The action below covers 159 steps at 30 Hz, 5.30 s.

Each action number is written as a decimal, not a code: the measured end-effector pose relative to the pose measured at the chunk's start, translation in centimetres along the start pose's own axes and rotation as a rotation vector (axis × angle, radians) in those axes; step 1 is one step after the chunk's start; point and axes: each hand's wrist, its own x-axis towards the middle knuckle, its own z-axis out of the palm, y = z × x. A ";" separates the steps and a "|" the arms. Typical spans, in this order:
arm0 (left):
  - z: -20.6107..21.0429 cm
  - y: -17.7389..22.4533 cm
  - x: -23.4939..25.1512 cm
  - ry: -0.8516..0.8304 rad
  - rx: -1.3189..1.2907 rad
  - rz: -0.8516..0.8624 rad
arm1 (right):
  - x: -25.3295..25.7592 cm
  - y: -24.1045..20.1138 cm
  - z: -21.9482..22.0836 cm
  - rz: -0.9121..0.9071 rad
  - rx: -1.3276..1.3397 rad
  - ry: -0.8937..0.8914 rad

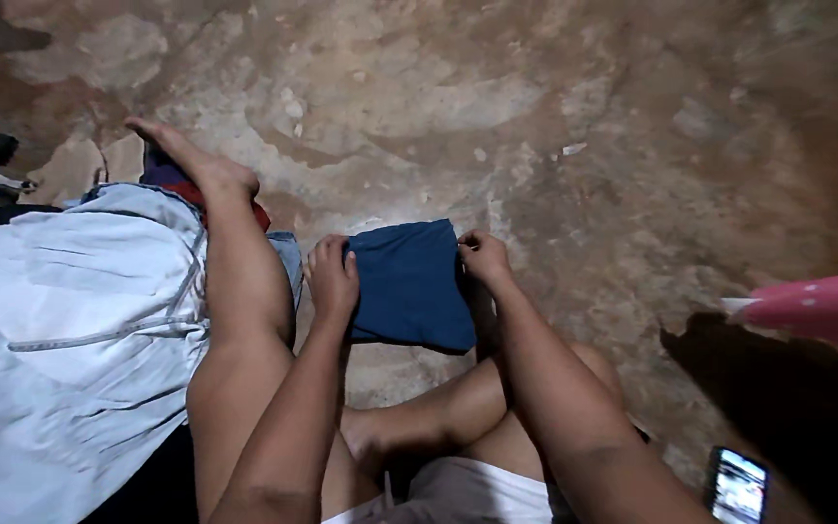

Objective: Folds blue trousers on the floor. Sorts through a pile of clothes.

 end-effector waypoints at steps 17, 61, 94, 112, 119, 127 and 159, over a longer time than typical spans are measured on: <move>-1.2 0.0 3.9 -0.082 -0.104 0.121 | 4.6 0.9 4.6 -0.262 -0.037 0.083; 6.3 -1.8 -3.8 -0.296 0.326 0.165 | -4.8 4.4 11.7 -0.465 -0.565 0.155; 4.2 -7.3 -4.5 0.001 -0.104 -0.101 | -6.2 -23.8 -12.6 -0.529 -0.786 0.157; 4.2 -6.9 -4.3 -0.013 -0.008 -0.100 | -5.6 -3.6 4.4 -0.179 -0.600 -0.162; 4.3 -6.7 -4.3 -0.033 0.005 -0.126 | -3.7 -2.8 8.1 -0.057 -0.688 -0.170; 4.0 -6.6 -4.2 -0.055 0.010 -0.142 | -3.2 -3.2 8.2 -0.047 -0.681 -0.134; -14.7 -1.5 -8.1 0.015 -0.310 -0.156 | -18.6 0.8 2.9 -0.029 0.191 -0.753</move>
